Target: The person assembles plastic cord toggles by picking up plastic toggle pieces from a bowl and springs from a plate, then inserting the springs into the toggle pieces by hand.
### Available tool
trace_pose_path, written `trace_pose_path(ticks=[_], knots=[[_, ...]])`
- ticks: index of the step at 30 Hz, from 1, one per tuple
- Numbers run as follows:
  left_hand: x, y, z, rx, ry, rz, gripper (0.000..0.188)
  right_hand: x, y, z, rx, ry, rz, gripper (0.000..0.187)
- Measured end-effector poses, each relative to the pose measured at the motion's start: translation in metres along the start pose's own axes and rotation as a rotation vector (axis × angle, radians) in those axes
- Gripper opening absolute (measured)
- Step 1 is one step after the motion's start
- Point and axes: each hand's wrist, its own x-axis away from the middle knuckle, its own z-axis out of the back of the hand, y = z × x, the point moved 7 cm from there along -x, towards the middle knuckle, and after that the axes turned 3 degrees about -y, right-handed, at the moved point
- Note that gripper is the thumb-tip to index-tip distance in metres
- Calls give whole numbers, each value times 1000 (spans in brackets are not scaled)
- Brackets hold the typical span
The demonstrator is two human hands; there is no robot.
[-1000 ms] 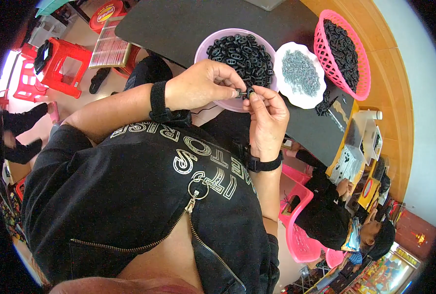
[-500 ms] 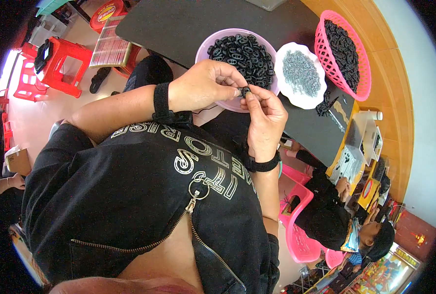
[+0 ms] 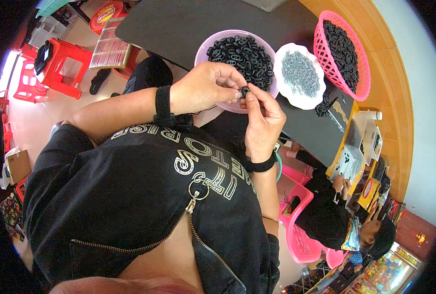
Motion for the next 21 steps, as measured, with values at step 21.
trace_pose_path(ticks=[21], knots=[[1,-2,-2,158,-63,57,18,7,-20,-13,409,-32,363,36]])
